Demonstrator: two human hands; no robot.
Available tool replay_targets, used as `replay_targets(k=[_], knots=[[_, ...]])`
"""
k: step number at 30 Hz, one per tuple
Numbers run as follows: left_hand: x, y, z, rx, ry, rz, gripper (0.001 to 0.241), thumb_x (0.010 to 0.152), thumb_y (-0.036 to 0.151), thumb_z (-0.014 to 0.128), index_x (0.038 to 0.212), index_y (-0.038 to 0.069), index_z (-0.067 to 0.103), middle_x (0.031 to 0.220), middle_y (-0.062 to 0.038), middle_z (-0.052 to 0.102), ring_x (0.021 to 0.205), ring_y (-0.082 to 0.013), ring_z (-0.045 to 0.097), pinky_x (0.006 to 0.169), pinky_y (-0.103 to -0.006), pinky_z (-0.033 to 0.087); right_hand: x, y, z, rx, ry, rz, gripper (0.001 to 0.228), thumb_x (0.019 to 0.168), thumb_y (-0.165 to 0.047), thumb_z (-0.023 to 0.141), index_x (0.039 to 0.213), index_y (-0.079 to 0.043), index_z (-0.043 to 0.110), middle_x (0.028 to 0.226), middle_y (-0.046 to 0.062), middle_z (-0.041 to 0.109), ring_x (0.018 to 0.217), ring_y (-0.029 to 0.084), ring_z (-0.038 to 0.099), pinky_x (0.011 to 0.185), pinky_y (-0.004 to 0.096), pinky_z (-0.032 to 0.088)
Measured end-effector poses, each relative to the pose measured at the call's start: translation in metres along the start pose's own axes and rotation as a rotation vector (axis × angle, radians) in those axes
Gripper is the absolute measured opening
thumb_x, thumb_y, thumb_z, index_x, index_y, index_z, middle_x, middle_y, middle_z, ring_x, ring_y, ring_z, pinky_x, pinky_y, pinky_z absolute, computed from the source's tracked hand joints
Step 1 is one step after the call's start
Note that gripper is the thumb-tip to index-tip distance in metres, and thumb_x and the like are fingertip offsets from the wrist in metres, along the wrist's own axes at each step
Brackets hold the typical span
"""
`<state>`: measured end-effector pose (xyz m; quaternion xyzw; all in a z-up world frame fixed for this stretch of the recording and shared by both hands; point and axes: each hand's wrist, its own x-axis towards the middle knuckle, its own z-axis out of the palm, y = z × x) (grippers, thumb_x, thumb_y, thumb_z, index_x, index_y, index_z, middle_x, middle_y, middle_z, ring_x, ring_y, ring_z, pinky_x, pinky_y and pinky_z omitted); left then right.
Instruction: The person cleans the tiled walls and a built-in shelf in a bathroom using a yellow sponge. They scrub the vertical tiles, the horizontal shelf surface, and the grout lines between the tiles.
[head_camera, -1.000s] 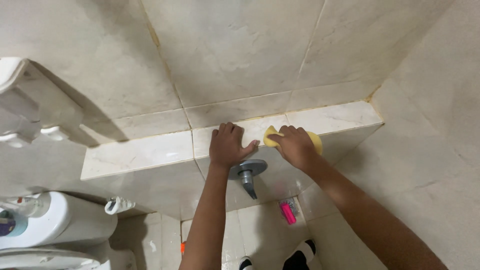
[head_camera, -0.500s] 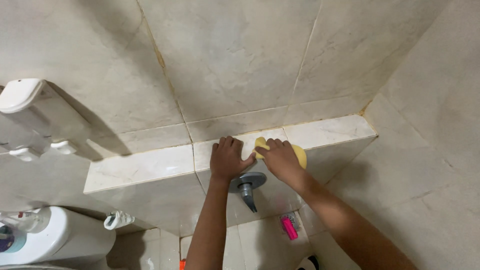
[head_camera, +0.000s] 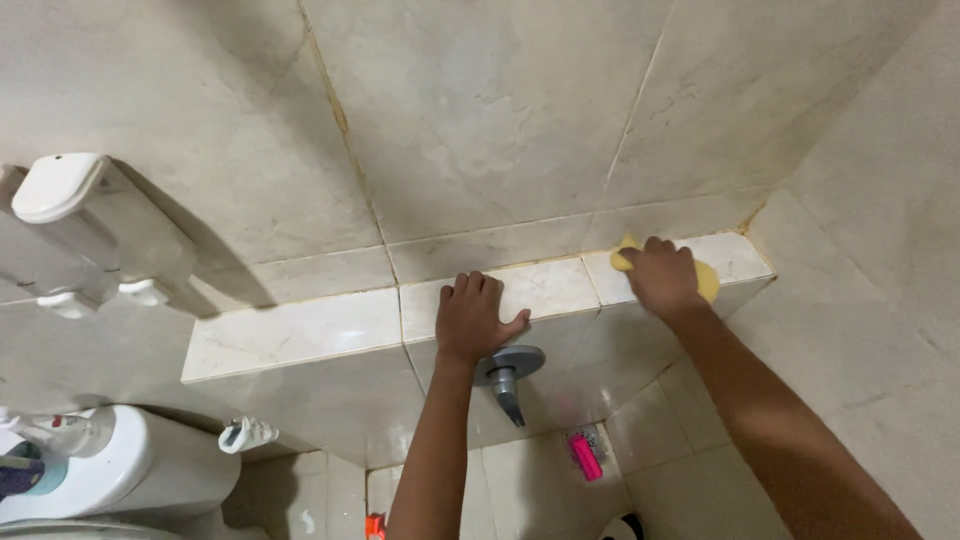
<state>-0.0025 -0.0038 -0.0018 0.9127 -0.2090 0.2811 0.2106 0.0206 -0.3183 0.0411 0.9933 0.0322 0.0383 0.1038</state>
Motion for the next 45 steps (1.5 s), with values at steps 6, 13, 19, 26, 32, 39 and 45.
replay_targets(k=[6,13,19,26,32,39,45], knots=[[-0.002,-0.001,0.004,0.012,-0.020,-0.018,0.060,0.073,0.061,0.075,0.094,0.006,0.066,0.097,-0.011,0.061,0.095,-0.0312,0.058,0.078,-0.0477,0.046,-0.010,-0.107,-0.012,0.144,0.056,-0.271,0.041,0.090,-0.025,0.065,0.131,-0.023,0.065,0.115,0.013,0.065,0.107,0.032,0.062,0.083,0.048,0.048],[-0.003,-0.004,0.000,-0.055,-0.007,-0.023,0.053,0.074,0.056,0.074,0.092,0.007,0.066,0.097,-0.010,0.062,0.096,-0.0315,0.058,0.080,-0.0485,0.046,-0.033,-0.106,-0.006,0.242,0.237,-0.448,0.040,0.085,-0.021,0.069,0.124,-0.021,0.070,0.114,0.010,0.065,0.108,0.029,0.061,0.085,0.044,0.045],[-0.003,-0.001,0.004,-0.037,0.012,-0.034,0.050,0.074,0.052,0.075,0.093,0.007,0.067,0.096,-0.011,0.063,0.097,-0.0316,0.059,0.079,-0.0487,0.046,-0.043,-0.107,-0.026,0.161,0.166,-0.505,0.037,0.086,-0.022,0.069,0.124,-0.021,0.070,0.107,0.009,0.064,0.106,0.029,0.060,0.087,0.044,0.045],[-0.005,-0.005,0.006,-0.035,0.046,-0.006,0.045,0.076,0.047,0.074,0.095,0.006,0.067,0.099,-0.012,0.063,0.097,-0.0319,0.059,0.078,-0.0474,0.046,-0.011,-0.127,-0.023,0.119,0.138,-0.341,0.036,0.086,-0.017,0.067,0.120,-0.026,0.072,0.110,0.009,0.064,0.107,0.029,0.060,0.089,0.046,0.045],[-0.006,-0.006,0.009,-0.056,-0.006,-0.039,0.044,0.076,0.045,0.073,0.096,0.007,0.067,0.098,-0.010,0.063,0.098,-0.0310,0.059,0.080,-0.0472,0.046,-0.032,-0.117,-0.014,0.286,0.133,-0.342,0.039,0.085,-0.021,0.069,0.123,-0.026,0.072,0.109,0.009,0.065,0.106,0.030,0.060,0.087,0.045,0.045],[-0.004,-0.006,0.008,-0.056,0.009,-0.041,0.042,0.076,0.044,0.073,0.096,0.008,0.067,0.099,-0.010,0.062,0.097,-0.0309,0.059,0.079,-0.0478,0.045,-0.030,-0.113,-0.021,0.256,0.087,-0.389,0.038,0.084,-0.018,0.070,0.121,-0.027,0.073,0.110,0.008,0.064,0.107,0.029,0.059,0.087,0.045,0.045],[0.000,-0.003,0.002,-0.027,-0.014,-0.052,0.042,0.075,0.044,0.074,0.096,0.008,0.067,0.099,-0.010,0.062,0.099,-0.0308,0.059,0.078,-0.0474,0.045,0.007,-0.117,-0.011,0.318,0.152,-0.332,0.039,0.084,-0.013,0.068,0.119,-0.027,0.075,0.108,0.007,0.064,0.109,0.029,0.059,0.088,0.045,0.044]])
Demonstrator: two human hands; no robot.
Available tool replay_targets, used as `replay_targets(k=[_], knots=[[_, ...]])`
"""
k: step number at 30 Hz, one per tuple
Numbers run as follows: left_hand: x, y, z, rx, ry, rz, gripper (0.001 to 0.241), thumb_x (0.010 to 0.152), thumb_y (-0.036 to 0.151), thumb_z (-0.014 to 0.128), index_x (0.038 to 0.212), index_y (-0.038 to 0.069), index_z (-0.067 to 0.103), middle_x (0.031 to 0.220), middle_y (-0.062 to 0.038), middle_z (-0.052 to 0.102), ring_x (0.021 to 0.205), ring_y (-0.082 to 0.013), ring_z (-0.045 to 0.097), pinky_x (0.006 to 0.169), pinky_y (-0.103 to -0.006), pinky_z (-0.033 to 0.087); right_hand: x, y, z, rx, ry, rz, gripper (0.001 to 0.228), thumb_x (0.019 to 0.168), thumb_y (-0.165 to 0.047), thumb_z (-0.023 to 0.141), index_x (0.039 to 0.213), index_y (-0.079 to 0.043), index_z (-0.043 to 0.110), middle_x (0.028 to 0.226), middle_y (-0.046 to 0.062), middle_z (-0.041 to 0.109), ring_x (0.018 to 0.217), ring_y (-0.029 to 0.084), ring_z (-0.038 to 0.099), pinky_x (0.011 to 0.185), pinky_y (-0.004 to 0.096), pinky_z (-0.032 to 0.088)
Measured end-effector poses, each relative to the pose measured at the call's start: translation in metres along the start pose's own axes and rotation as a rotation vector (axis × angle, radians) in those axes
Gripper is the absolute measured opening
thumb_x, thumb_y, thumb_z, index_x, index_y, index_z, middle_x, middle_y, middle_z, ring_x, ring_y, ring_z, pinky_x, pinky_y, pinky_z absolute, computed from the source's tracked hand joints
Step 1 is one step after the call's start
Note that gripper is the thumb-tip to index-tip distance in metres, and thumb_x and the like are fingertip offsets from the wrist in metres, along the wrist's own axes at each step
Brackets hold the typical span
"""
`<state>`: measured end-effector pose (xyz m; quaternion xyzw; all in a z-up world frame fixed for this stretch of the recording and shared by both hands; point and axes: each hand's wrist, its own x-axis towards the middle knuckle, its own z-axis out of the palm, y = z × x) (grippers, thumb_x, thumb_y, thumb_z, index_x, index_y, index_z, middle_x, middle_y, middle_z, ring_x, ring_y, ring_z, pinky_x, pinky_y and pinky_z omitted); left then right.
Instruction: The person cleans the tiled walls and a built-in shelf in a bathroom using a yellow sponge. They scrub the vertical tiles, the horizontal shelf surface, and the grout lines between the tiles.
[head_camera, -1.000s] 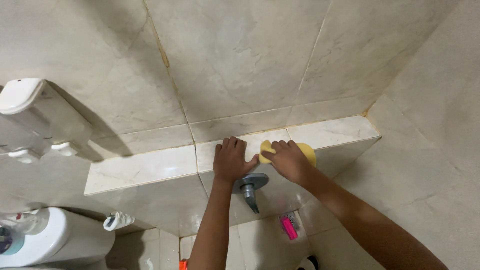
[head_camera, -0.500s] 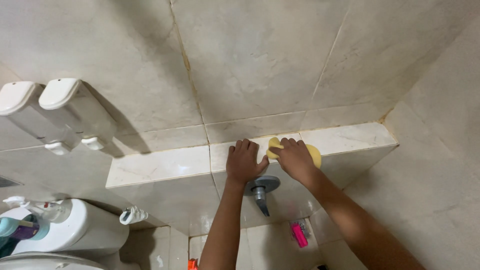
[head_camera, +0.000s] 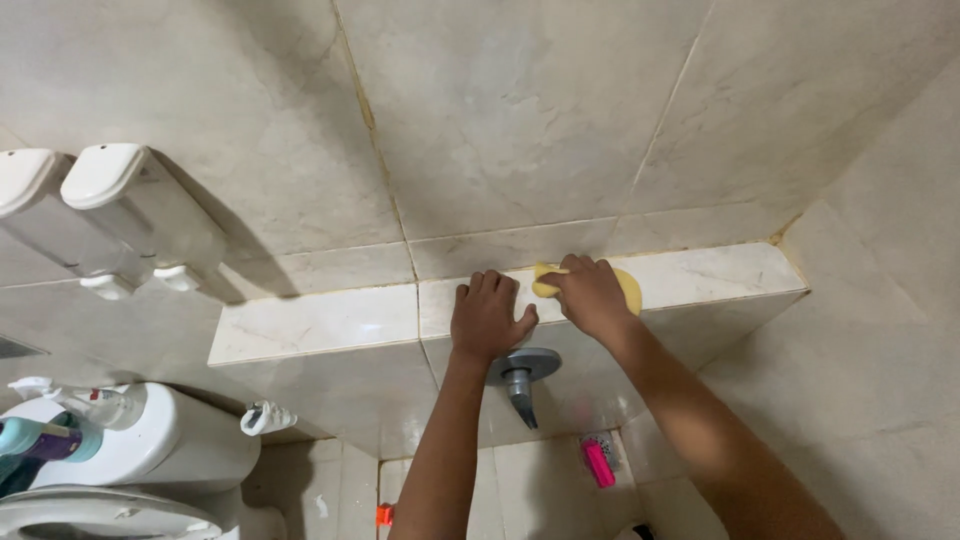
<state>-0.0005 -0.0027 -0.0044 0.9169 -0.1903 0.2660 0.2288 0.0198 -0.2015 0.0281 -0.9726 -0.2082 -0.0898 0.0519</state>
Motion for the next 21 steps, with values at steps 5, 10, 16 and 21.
replay_targets(k=[5,10,16,21], knots=[[-0.002,-0.001,0.002,-0.010,0.005,0.001,0.042,0.076,0.044,0.073,0.097,0.008,0.067,0.100,-0.010,0.063,0.100,-0.0307,0.058,0.080,-0.0476,0.045,-0.014,-0.002,0.004,-0.001,-0.001,-0.009,0.038,0.085,-0.014,0.069,0.121,-0.024,0.074,0.107,0.008,0.064,0.106,0.030,0.059,0.085,0.046,0.044],[-0.001,-0.004,0.004,-0.009,-0.010,0.002,0.042,0.077,0.045,0.073,0.097,0.008,0.068,0.102,-0.011,0.063,0.102,-0.0316,0.058,0.082,-0.0485,0.045,-0.042,0.005,-0.018,0.061,-0.065,-0.068,0.043,0.081,-0.015,0.070,0.123,-0.026,0.073,0.106,0.008,0.064,0.102,0.030,0.059,0.083,0.045,0.044],[-0.002,-0.004,0.004,0.012,0.002,0.011,0.040,0.078,0.043,0.073,0.096,0.008,0.067,0.103,-0.011,0.062,0.103,-0.0314,0.058,0.085,-0.0485,0.046,-0.020,0.030,-0.022,-0.114,-0.082,0.084,0.036,0.087,-0.016,0.067,0.121,-0.026,0.074,0.109,0.009,0.065,0.107,0.029,0.061,0.089,0.045,0.045],[-0.001,-0.001,0.001,-0.006,-0.006,-0.012,0.040,0.077,0.043,0.073,0.095,0.008,0.067,0.100,-0.011,0.062,0.099,-0.0312,0.058,0.081,-0.0487,0.045,-0.015,-0.012,-0.007,-0.052,-0.088,0.062,0.043,0.086,-0.018,0.066,0.128,-0.023,0.069,0.110,0.010,0.065,0.108,0.030,0.061,0.088,0.047,0.045]])
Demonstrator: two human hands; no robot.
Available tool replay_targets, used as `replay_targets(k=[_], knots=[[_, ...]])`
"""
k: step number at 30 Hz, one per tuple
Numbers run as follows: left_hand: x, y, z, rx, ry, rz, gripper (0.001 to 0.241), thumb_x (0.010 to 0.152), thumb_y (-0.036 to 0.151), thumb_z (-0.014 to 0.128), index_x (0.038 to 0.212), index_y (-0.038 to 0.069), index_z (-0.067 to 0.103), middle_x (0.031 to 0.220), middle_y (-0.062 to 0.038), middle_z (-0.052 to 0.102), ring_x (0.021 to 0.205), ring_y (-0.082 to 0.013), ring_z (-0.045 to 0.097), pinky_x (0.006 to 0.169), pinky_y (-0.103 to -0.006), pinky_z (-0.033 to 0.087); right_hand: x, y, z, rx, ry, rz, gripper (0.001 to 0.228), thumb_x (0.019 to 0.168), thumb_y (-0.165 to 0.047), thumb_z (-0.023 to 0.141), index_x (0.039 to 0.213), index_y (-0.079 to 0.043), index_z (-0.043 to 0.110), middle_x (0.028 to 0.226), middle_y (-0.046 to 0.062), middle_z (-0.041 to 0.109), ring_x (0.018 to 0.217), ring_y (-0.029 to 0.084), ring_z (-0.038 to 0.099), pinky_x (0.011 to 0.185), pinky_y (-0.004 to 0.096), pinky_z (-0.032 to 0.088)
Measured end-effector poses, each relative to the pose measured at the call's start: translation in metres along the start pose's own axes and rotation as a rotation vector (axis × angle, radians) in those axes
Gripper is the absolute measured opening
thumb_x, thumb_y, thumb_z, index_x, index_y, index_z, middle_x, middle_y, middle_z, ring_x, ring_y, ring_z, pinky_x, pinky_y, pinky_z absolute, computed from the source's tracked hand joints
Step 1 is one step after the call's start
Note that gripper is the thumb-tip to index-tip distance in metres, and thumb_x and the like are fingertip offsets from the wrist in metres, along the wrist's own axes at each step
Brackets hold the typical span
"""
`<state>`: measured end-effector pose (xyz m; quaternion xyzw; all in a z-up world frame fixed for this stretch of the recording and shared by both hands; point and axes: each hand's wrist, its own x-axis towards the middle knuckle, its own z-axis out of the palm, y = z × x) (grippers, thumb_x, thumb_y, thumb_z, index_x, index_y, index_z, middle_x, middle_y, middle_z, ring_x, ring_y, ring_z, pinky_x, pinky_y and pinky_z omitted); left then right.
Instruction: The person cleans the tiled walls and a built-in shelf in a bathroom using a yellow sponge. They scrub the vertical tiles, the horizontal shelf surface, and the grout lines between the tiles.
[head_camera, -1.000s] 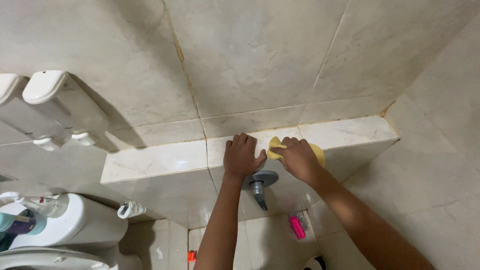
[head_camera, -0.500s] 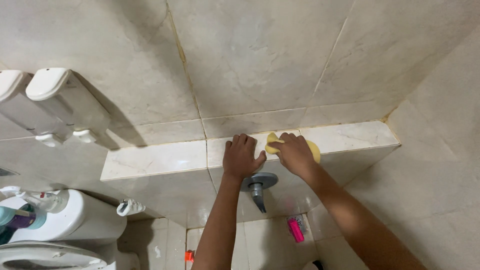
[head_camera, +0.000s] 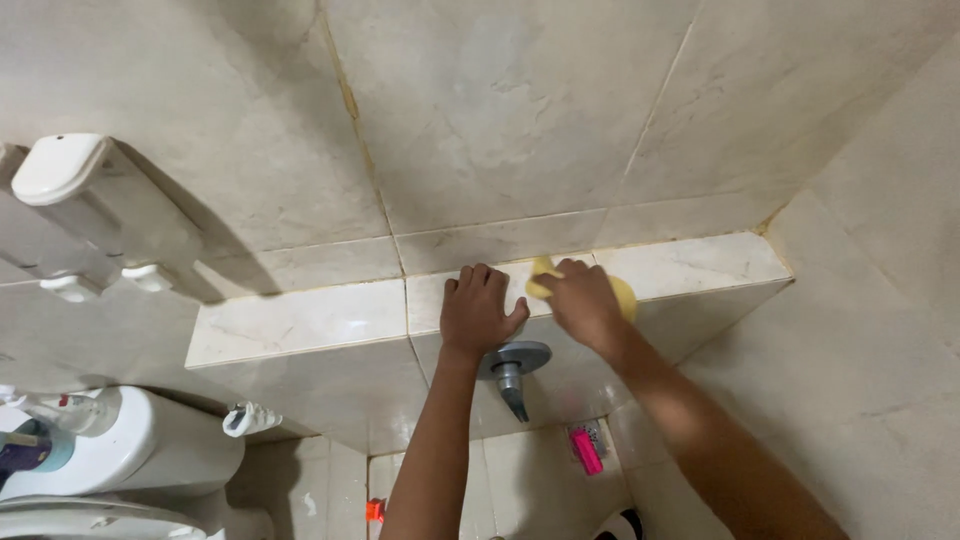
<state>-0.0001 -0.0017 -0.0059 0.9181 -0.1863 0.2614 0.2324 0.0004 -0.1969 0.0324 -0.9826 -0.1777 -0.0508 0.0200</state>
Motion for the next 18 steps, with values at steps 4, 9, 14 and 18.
replay_targets(k=[4,9,14,18], knots=[[-0.001,0.001,-0.005,-0.020,0.006,0.012,0.040,0.074,0.042,0.073,0.095,0.008,0.067,0.100,-0.010,0.063,0.098,-0.0304,0.059,0.080,-0.0476,0.046,-0.014,-0.010,0.013,0.032,0.112,-0.082,0.038,0.087,-0.020,0.068,0.124,-0.025,0.071,0.110,0.012,0.065,0.105,0.032,0.061,0.086,0.047,0.045],[-0.002,-0.002,-0.001,-0.053,0.039,0.032,0.040,0.071,0.043,0.074,0.093,0.010,0.067,0.097,-0.009,0.062,0.096,-0.0308,0.059,0.078,-0.0489,0.045,-0.022,0.031,0.012,0.114,0.204,-0.170,0.042,0.081,-0.019,0.072,0.122,-0.026,0.074,0.110,0.009,0.066,0.103,0.031,0.062,0.085,0.046,0.045],[-0.002,0.000,-0.003,-0.016,0.072,0.040,0.040,0.073,0.043,0.074,0.092,0.009,0.066,0.097,-0.009,0.062,0.097,-0.0304,0.059,0.078,-0.0478,0.045,0.006,0.048,0.019,0.069,0.152,-0.031,0.038,0.083,-0.019,0.072,0.120,-0.025,0.074,0.111,0.008,0.067,0.105,0.031,0.061,0.086,0.047,0.046],[0.000,0.001,-0.004,-0.003,0.062,0.046,0.041,0.073,0.044,0.075,0.093,0.009,0.066,0.098,-0.009,0.063,0.097,-0.0306,0.059,0.078,-0.0481,0.045,0.002,0.026,0.018,0.034,0.204,-0.027,0.041,0.081,-0.019,0.072,0.122,-0.024,0.073,0.108,0.009,0.066,0.105,0.030,0.061,0.084,0.047,0.045]])
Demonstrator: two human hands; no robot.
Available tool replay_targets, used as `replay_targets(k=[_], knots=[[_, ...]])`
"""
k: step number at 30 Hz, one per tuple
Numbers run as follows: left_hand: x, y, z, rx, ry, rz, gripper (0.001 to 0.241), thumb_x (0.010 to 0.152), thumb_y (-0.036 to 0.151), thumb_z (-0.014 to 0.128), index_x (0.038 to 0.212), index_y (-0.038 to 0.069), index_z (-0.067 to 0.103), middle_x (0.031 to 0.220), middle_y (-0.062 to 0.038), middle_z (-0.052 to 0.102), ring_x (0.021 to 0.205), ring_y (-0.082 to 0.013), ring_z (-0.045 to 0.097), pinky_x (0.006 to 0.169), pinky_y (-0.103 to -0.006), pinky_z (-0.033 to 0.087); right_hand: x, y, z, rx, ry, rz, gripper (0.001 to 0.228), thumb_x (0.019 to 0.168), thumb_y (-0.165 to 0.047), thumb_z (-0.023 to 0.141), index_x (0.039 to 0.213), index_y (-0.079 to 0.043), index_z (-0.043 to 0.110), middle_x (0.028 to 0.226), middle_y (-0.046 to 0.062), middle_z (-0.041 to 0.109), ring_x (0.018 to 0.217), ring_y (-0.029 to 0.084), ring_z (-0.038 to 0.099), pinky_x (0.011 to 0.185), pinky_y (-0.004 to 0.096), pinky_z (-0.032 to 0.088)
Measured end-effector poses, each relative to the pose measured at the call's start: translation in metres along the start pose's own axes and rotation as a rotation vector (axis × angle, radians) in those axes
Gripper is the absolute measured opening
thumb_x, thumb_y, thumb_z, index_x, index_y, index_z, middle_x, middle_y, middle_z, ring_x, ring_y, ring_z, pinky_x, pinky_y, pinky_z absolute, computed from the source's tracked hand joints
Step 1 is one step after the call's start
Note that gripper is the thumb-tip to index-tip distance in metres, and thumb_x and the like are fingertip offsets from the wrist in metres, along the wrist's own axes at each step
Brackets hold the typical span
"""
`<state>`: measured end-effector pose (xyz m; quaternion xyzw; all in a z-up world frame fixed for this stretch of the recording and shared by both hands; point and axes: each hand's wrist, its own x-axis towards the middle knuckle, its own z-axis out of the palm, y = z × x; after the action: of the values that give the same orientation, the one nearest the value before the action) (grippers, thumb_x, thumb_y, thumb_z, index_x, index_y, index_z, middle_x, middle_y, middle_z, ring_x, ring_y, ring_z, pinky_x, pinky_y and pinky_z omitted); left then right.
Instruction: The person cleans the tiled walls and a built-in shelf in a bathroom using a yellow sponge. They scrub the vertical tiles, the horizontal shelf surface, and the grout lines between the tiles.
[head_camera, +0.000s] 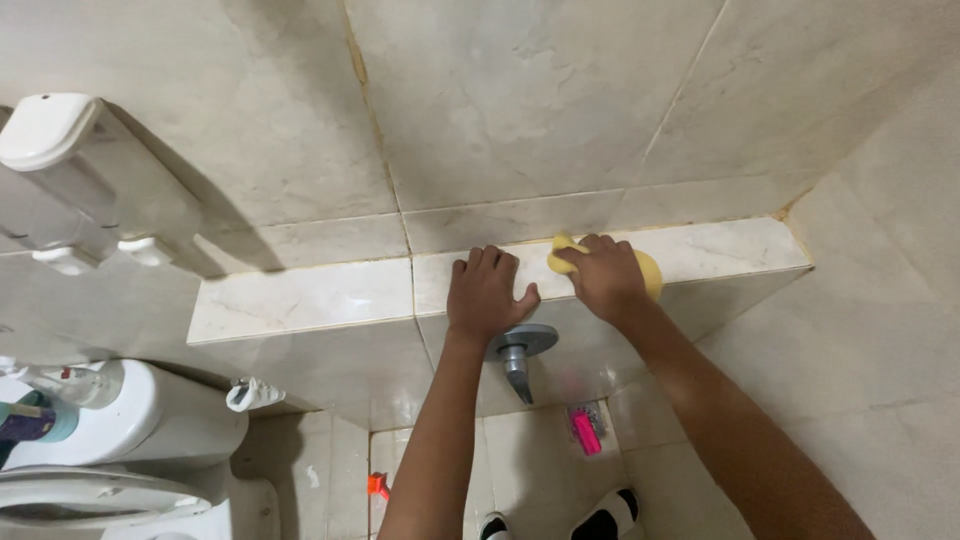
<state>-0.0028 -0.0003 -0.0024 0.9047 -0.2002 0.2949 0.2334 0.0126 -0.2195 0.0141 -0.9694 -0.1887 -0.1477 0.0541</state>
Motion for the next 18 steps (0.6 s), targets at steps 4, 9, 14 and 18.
replay_targets(k=[4,9,14,18], knots=[[-0.001,0.001,0.001,0.021,-0.036,-0.009,0.041,0.073,0.045,0.075,0.092,0.009,0.066,0.098,-0.010,0.063,0.097,-0.0305,0.059,0.078,-0.0480,0.045,-0.019,-0.008,-0.009,0.071,0.088,-0.101,0.045,0.079,-0.017,0.071,0.124,-0.021,0.071,0.109,0.008,0.064,0.105,0.030,0.060,0.087,0.046,0.044],[-0.001,0.002,-0.005,-0.023,-0.086,-0.014,0.047,0.074,0.047,0.075,0.096,0.007,0.066,0.100,-0.012,0.063,0.098,-0.0323,0.058,0.079,-0.0486,0.045,-0.023,-0.014,-0.023,0.025,-0.006,-0.139,0.060,0.079,-0.014,0.070,0.138,-0.023,0.062,0.116,0.013,0.060,0.107,0.033,0.055,0.087,0.047,0.041],[0.000,-0.004,-0.003,-0.007,-0.171,-0.030,0.073,0.070,0.054,0.078,0.124,0.007,0.059,0.124,-0.015,0.058,0.115,-0.0335,0.054,0.089,-0.0500,0.044,-0.015,-0.011,-0.033,-0.014,-0.047,-0.174,0.062,0.085,-0.014,0.067,0.145,-0.026,0.056,0.128,0.015,0.059,0.118,0.035,0.053,0.096,0.048,0.040],[0.014,-0.001,-0.032,0.027,0.050,0.268,0.101,0.069,0.063,0.080,0.148,0.011,0.045,0.145,-0.017,0.047,0.126,-0.0346,0.051,0.094,-0.0489,0.041,0.003,-0.022,-0.067,0.003,0.095,-0.252,0.067,0.083,-0.018,0.072,0.147,-0.021,0.055,0.136,0.016,0.058,0.124,0.037,0.051,0.103,0.048,0.037]])
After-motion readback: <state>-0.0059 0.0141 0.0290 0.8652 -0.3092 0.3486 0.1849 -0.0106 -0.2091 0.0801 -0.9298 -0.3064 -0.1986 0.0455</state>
